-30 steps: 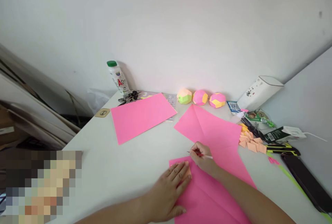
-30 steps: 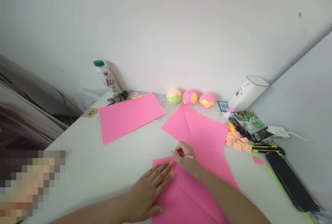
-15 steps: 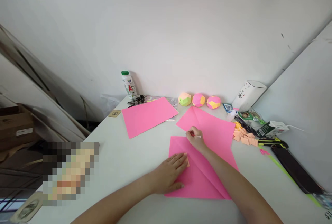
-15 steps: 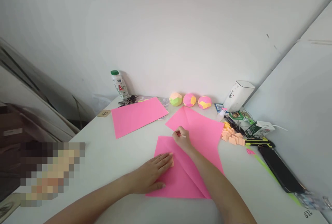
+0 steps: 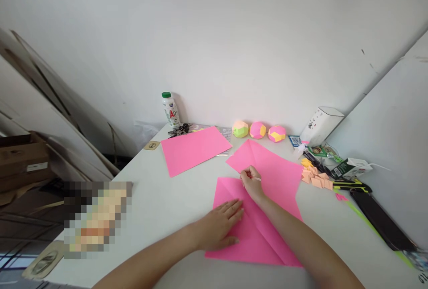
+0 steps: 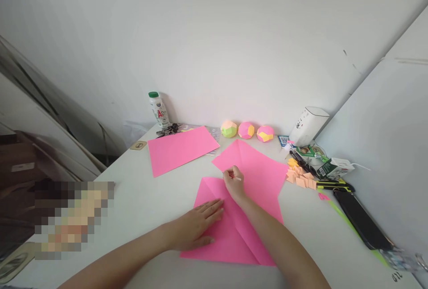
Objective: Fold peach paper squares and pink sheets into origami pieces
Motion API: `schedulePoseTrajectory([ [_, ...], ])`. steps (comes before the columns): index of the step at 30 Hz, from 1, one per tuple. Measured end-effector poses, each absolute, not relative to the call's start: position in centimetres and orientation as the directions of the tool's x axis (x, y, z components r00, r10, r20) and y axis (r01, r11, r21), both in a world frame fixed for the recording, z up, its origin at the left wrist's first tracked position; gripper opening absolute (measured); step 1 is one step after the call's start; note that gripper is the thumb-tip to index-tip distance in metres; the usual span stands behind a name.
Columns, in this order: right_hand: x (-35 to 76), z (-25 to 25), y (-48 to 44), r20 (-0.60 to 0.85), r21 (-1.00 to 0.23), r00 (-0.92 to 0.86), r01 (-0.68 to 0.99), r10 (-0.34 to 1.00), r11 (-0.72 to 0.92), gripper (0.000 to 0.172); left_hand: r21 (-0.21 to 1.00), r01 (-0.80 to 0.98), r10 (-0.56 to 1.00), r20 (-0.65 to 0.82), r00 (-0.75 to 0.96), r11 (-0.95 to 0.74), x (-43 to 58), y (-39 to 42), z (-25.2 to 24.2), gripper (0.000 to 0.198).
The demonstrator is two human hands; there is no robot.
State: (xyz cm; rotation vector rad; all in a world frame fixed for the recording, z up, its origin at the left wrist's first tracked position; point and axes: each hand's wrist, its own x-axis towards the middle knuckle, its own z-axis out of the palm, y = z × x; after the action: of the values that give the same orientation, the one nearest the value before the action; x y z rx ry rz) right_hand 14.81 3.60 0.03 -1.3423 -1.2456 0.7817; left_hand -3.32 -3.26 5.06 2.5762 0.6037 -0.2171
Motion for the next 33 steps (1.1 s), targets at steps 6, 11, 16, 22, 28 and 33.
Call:
schedulePoseTrajectory([
  [6, 14.5, 0.3, 1.5, 0.200, -0.932, 0.113, 0.329, 0.973, 0.154, 0.018, 0.336, 0.488, 0.418, -0.260, 0.870, -0.806, -2.8, -5.0, 4.8, 0.068],
  [11, 17.7, 0.8, 0.5, 0.245, -0.808, -0.082, 0.533, 0.966, 0.250, 0.021, 0.345, 0.502, 0.429, -0.269, 0.862, -0.793, -3.2, -6.1, 5.7, 0.067],
  [16, 22.8, -0.2, -0.7, 0.210, -0.607, -0.183, 0.746, 0.960, 0.275, 0.028, 0.438, 0.488, 0.371, -0.328, 0.869, -0.755, -3.9, -6.6, 5.8, 0.082],
  [22, 26.2, -0.4, 0.4, 0.141, -0.473, -0.292, 0.819, 0.946, 0.324, 0.043, 0.437, 0.422, 0.305, -0.314, 0.899, -0.794, -4.1, -6.4, 3.0, 0.099],
  [28, 26.1, 0.2, 3.6, 0.185, -0.465, -0.407, 0.765, 0.894, 0.445, 0.045, 0.453, 0.412, 0.279, -0.332, 0.901, -0.790, -3.7, -6.0, 4.0, 0.096],
  [33, 25.2, 1.3, 4.6, 0.267, -0.483, -0.346, 0.759, 0.899, 0.435, 0.032, 0.478, 0.387, 0.301, -0.248, 0.921, -0.788, -3.8, -5.9, 4.8, 0.085],
])
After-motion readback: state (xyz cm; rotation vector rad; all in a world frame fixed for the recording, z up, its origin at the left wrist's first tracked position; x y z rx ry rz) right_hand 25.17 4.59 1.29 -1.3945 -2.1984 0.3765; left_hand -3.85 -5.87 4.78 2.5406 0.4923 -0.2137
